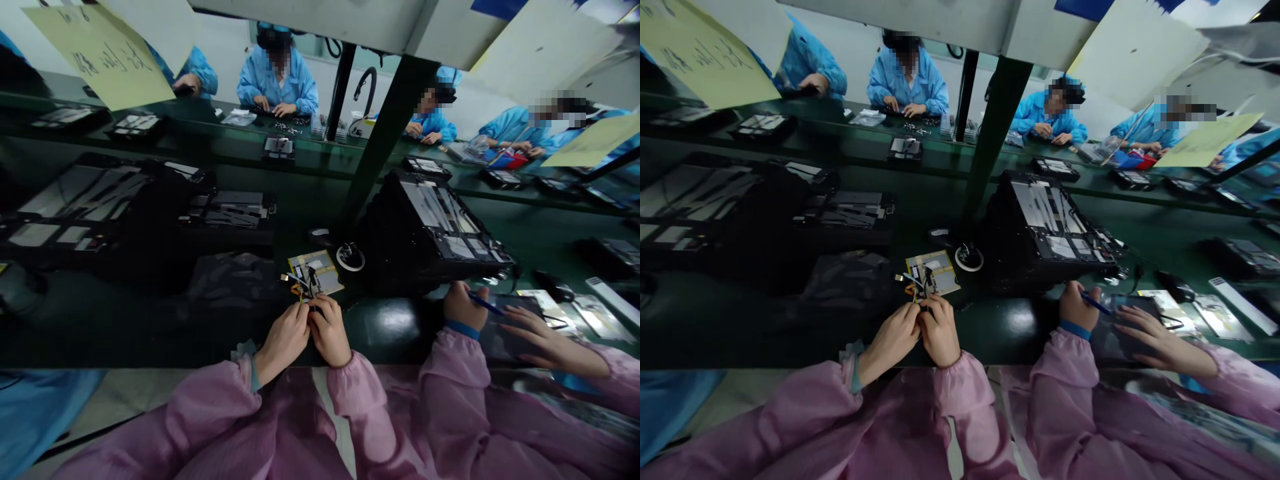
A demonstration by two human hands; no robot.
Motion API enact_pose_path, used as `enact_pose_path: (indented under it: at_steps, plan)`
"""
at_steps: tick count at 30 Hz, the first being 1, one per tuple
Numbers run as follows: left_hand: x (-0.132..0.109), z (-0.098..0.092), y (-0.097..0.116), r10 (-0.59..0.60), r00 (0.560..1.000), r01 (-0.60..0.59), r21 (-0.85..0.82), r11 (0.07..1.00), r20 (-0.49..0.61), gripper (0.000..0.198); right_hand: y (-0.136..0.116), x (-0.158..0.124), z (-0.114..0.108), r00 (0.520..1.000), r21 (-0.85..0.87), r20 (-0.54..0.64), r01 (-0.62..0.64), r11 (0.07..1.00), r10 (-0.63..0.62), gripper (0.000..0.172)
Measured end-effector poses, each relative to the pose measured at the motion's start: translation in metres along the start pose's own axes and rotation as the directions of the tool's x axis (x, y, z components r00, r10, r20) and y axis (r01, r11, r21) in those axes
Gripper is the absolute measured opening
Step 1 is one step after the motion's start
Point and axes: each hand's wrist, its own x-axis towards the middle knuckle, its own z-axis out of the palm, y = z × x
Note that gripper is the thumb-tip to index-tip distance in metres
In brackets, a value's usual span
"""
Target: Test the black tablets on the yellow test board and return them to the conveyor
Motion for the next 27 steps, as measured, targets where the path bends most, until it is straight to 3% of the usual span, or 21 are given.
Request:
enact_pose_path:
  at_steps: [2,5,6,9,11,14,19,23,27]
  plan:
    - [-0.004,-0.014,-0.003,-0.006,0.999,0.008,-0.036,0.999,0.035,0.036,0.001,0.001,-0.005,1.000,0.034,-0.006,-0.022,0.999,0.022,0.018]
    - [-0.005,-0.056,-0.016,0.008,0.983,0.024,-0.171,0.985,0.183,0.050,0.006,0.015,-0.016,0.991,0.117,-0.054,-0.113,0.987,0.120,0.020]
    - [-0.001,-0.072,-0.023,0.011,0.980,0.028,-0.195,0.980,0.196,0.044,0.008,0.024,-0.017,0.984,0.128,-0.076,-0.153,0.980,0.163,0.022]
    - [0.026,-0.101,-0.045,-0.031,0.999,0.031,0.003,1.000,-0.024,0.031,0.013,0.057,-0.009,0.967,0.007,-0.072,-0.244,0.970,0.244,0.021]
    - [0.049,-0.101,-0.057,-0.019,0.998,0.028,0.174,0.984,-0.056,0.034,0.013,0.077,0.004,0.963,-0.158,0.012,-0.263,0.952,0.268,0.017]
    - [0.072,-0.083,-0.068,0.006,1.000,-0.001,0.208,0.978,-0.023,0.029,0.011,0.094,0.024,0.947,-0.303,0.083,-0.273,0.913,0.310,0.011]
    - [0.073,-0.062,-0.079,0.053,0.999,-0.051,0.154,0.987,-0.009,0.016,0.003,0.097,0.035,0.926,-0.467,0.090,-0.286,0.837,0.367,0.014]
    - [0.075,-0.057,-0.083,0.052,0.999,-0.052,0.091,0.994,0.001,0.016,-0.004,0.100,0.040,0.926,-0.576,0.090,-0.251,0.778,0.366,0.023]
    - [0.080,-0.062,-0.078,0.042,0.999,-0.042,0.018,0.999,-0.012,0.015,-0.009,0.101,0.037,0.932,-0.627,0.063,-0.241,0.741,0.357,0.020]
